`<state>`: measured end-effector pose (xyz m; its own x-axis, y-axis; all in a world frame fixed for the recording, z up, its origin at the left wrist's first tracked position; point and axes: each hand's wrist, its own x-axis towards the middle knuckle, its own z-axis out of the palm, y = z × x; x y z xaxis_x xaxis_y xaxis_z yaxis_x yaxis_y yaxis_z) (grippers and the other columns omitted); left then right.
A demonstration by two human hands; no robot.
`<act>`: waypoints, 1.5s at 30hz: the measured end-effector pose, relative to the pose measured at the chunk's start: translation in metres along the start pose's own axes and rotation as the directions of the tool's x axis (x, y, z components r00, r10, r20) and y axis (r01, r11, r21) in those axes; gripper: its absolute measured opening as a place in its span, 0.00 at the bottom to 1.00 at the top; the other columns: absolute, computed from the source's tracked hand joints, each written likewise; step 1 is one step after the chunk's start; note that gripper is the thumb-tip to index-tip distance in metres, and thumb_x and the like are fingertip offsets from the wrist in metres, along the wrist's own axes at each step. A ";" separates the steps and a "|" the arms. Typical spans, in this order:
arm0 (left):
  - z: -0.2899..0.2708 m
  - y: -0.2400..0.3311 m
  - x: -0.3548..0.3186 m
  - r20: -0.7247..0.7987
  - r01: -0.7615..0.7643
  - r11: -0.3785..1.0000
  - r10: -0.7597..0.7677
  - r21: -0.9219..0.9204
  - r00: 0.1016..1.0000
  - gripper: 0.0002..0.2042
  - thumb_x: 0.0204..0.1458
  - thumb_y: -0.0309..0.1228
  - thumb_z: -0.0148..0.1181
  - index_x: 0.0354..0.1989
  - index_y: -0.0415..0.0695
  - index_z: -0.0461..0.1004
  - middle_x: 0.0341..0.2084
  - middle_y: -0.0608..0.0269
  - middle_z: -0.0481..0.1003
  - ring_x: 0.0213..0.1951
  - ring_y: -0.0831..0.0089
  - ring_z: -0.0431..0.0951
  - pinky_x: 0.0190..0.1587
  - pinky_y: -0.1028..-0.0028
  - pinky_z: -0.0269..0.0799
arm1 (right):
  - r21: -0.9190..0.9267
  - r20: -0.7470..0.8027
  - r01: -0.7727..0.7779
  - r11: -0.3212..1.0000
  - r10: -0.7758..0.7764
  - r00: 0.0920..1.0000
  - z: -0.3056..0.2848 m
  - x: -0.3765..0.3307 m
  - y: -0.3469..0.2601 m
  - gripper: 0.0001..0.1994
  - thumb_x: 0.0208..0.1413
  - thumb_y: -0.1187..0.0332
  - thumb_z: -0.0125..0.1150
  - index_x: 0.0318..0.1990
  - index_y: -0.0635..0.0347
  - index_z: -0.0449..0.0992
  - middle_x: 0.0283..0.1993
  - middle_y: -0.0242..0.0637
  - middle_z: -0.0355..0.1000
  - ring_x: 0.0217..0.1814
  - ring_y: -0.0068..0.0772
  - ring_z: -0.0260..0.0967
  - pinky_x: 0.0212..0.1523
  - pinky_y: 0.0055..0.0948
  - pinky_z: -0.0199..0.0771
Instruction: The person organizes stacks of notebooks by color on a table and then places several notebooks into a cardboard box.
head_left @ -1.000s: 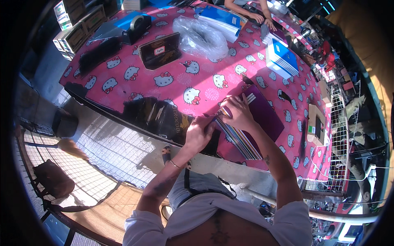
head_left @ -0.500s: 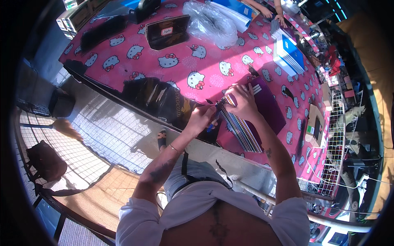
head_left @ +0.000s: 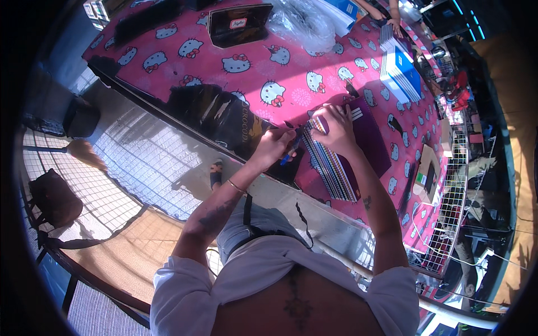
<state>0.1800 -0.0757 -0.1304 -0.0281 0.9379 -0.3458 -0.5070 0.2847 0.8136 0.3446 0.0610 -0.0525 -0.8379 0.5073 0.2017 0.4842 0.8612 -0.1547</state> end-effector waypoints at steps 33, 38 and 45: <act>-0.009 0.016 0.002 0.044 -0.261 0.579 0.361 0.773 0.932 0.14 0.60 0.38 0.53 0.45 0.42 0.77 0.33 0.55 0.78 0.30 0.68 0.80 0.35 0.67 0.75 | 0.032 -0.027 -0.006 0.999 0.007 1.000 -0.001 -0.001 0.000 0.18 0.41 0.61 0.66 0.42 0.50 0.71 0.44 0.33 0.69 0.56 0.42 0.65 0.69 0.63 0.42; -0.008 0.002 0.000 0.040 0.106 0.994 -0.107 0.023 0.993 0.20 0.62 0.40 0.51 0.48 0.33 0.72 0.35 0.55 0.79 0.31 0.68 0.82 0.36 0.71 0.78 | 0.025 0.018 -0.029 0.999 0.028 0.999 -0.002 0.002 -0.003 0.18 0.41 0.61 0.67 0.41 0.50 0.71 0.43 0.33 0.69 0.56 0.41 0.65 0.69 0.63 0.42; -0.009 -0.001 0.003 0.065 -0.242 0.645 0.286 0.725 0.956 0.19 0.60 0.38 0.54 0.49 0.33 0.73 0.36 0.54 0.78 0.30 0.68 0.81 0.35 0.71 0.78 | 0.025 0.013 -0.027 0.999 0.027 1.000 -0.003 0.002 -0.004 0.18 0.41 0.61 0.67 0.41 0.50 0.71 0.43 0.33 0.69 0.56 0.42 0.65 0.69 0.64 0.43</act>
<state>0.1722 -0.0745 -0.1364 -0.1157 0.9910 -0.0676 0.3039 0.1001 0.9474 0.3415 0.0592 -0.0486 -0.8278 0.5297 0.1846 0.5004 0.8460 -0.1838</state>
